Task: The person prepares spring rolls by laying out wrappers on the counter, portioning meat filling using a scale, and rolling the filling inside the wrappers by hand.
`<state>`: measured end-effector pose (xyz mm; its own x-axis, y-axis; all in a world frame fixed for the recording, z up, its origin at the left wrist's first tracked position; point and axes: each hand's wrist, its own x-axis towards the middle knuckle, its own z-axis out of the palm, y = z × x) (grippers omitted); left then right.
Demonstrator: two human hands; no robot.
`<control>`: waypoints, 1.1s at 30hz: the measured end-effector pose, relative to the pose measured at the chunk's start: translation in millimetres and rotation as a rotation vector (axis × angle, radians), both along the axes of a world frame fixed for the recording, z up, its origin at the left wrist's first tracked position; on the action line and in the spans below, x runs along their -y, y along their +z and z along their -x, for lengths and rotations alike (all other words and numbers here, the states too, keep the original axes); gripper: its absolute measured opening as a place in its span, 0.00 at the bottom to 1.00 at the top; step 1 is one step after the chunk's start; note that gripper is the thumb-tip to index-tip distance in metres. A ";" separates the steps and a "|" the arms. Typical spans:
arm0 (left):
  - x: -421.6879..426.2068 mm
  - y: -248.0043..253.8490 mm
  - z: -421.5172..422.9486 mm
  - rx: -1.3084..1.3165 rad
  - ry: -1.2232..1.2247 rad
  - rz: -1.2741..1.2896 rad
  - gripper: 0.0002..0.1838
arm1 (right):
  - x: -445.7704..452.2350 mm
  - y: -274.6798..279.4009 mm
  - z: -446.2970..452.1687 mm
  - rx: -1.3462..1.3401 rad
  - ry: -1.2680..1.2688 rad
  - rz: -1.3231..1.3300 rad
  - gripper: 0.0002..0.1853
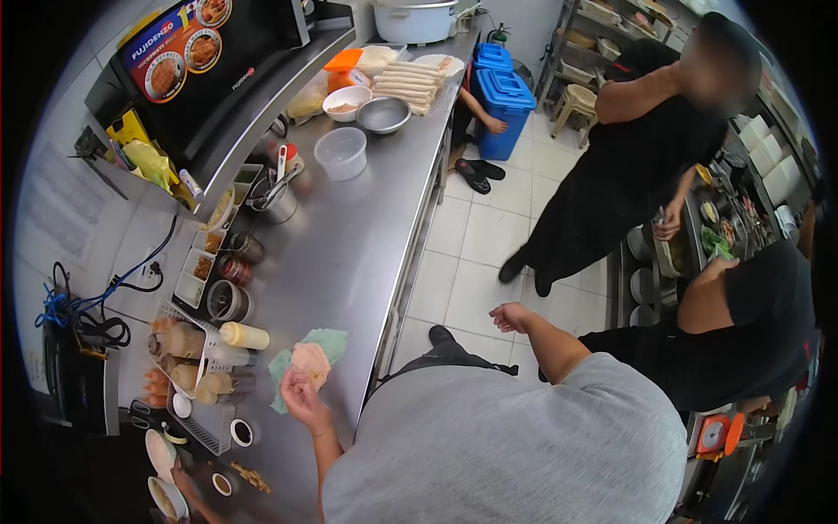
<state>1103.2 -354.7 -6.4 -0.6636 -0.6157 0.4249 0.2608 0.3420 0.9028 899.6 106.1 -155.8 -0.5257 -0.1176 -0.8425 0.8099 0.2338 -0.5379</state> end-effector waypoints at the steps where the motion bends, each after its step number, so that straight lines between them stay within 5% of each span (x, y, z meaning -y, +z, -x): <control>1: -0.6 -0.2 -5.9 0.033 0.009 -0.019 0.27 | 7.3 5.2 5.6 0.001 0.022 -0.001 0.06; 15: -13.3 2.9 28.5 0.027 0.096 -0.056 0.26 | 25.7 2.3 89.2 0.060 0.181 -0.135 0.10; 26: -72.2 30.1 180.6 -0.008 -0.126 -0.217 0.22 | 20.9 -24.5 166.4 -0.013 0.181 -0.033 0.09; 33: -78.9 42.0 238.9 0.102 -0.443 -0.139 0.18 | 17.6 -26.3 127.9 0.017 -0.104 0.128 0.09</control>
<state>864.3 -275.8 35.6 -0.9091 -0.3102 0.2780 0.2624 0.0919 0.9606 771.8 88.4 -182.1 -0.5266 -0.1705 -0.8328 0.8352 0.0785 -0.5442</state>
